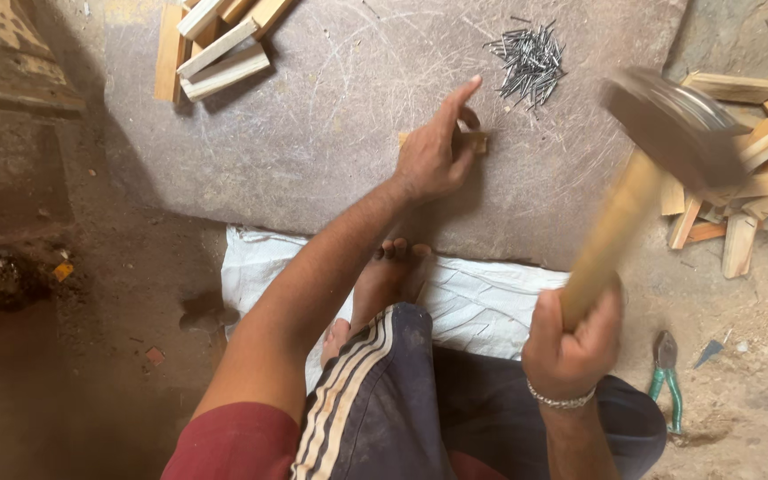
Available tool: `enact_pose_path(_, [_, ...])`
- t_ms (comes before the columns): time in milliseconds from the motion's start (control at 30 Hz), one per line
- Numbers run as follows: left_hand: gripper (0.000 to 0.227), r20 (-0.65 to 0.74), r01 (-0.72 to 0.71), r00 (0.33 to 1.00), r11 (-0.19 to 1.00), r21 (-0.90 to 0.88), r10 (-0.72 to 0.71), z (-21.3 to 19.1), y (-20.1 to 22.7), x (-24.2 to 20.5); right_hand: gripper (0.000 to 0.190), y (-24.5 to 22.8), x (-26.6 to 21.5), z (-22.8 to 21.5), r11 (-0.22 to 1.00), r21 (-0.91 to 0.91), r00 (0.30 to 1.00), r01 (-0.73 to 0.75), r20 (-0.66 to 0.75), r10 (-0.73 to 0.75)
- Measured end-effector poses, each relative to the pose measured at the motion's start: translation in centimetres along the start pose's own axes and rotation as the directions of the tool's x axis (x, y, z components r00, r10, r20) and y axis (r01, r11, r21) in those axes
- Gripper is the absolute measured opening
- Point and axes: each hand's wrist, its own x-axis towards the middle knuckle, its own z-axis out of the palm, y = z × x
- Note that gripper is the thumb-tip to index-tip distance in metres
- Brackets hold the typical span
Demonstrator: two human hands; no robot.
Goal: The person hammers nails into small wooden blocks using a hammer. They pick up a nail, place it on a block, and strike it with the hammer repeatedly. The person works on multiple blocks, moving finished pieces aside.
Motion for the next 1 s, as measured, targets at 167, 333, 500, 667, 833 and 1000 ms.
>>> enact_pose_path(167, [0.091, 0.046, 0.063, 0.997, 0.998, 0.006, -0.063, -1.0, 0.7, 0.7, 0.045, 0.3, -0.3, 3.3, 0.992, -0.123, 0.987, -0.023, 0.158, 0.043])
enact_pose_path(333, [0.081, 0.024, 0.031, 0.999, 0.999, 0.014, -0.032, -0.7, 0.4, 0.0, 0.056, 1.2, -0.2, 4.6, 0.924, -0.173, 0.884, -0.340, 0.277, 0.377])
enact_pose_path(500, [0.051, 0.136, -0.208, 0.974, 0.957, 0.200, 0.183, -2.3, 1.2, 1.9, 0.053, 1.9, -2.5, 2.5, 0.946, 0.032, 0.935, -0.322, 0.166, 0.313])
enact_pose_path(667, [0.027, 0.100, 0.160, 0.974, 0.930, 0.332, -0.203, -4.8, 4.9, 2.9, 0.052, 4.2, -4.4, 1.6, 0.878, -0.068, 0.851, -0.474, 0.222, 0.476])
enact_pose_path(833, [0.057, 0.010, 0.655, 0.730, 0.703, 0.276, -0.684, -8.4, 7.5, 2.2, 0.050, 5.0, -4.7, 1.6, 0.731, 0.092, 0.728, -0.676, 0.241, 0.642])
enact_pose_path(1000, [0.062, 0.046, 0.217, 0.939, 0.688, 0.692, -0.342, -9.7, 4.9, -0.6, 0.050, 5.0, -4.1, 2.0, 0.698, 0.197, 0.724, -0.688, 0.253, 0.642])
